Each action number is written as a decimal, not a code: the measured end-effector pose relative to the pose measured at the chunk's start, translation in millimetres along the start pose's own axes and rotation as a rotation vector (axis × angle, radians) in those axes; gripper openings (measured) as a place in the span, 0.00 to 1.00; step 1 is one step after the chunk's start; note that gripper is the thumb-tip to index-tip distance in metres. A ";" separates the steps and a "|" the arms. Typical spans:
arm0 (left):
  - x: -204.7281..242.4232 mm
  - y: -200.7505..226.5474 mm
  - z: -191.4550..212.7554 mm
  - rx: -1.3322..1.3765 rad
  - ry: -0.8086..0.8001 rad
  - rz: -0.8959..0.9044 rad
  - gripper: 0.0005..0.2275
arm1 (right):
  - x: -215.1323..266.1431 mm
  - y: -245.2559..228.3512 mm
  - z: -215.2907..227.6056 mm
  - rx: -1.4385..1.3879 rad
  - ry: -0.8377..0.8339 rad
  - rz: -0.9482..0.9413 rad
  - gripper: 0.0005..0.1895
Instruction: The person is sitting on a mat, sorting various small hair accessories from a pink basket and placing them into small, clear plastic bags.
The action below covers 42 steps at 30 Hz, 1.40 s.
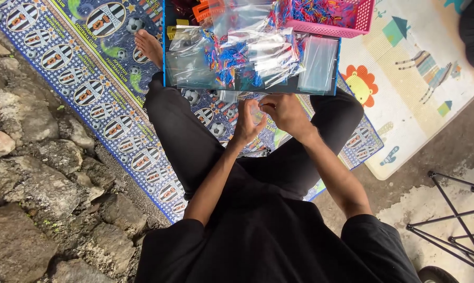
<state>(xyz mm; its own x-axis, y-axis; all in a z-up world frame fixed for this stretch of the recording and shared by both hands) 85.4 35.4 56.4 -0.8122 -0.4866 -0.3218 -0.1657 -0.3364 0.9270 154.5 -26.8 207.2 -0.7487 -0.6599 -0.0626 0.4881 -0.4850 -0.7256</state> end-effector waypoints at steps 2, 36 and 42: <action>1.7 -3.1 -0.3 0.004 0.014 0.000 0.21 | 1.2 1.3 -1.3 0.042 -0.004 -0.025 0.03; 0.2 12.5 2.4 0.137 0.002 0.070 0.19 | -1.2 23.0 -5.6 -0.009 -0.062 -0.333 0.05; -0.6 2.5 2.6 0.111 0.014 0.067 0.18 | -2.7 25.7 -3.8 0.111 -0.068 -0.278 0.05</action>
<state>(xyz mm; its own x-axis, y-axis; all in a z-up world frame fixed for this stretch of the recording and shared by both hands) 84.1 37.0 59.4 -0.8158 -0.5166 -0.2602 -0.1729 -0.2116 0.9620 167.4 -35.3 186.1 -0.8306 -0.5281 0.1765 0.3176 -0.7097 -0.6289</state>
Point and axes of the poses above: each hand's wrist, its own x-axis away from the middle knuckle, its own z-axis out of the back of the hand, y = z × x, the point moved 10 cm from there along -x, towards the middle knuckle, and after that the axes turned 8 degrees about y, right-handed, at the moved point
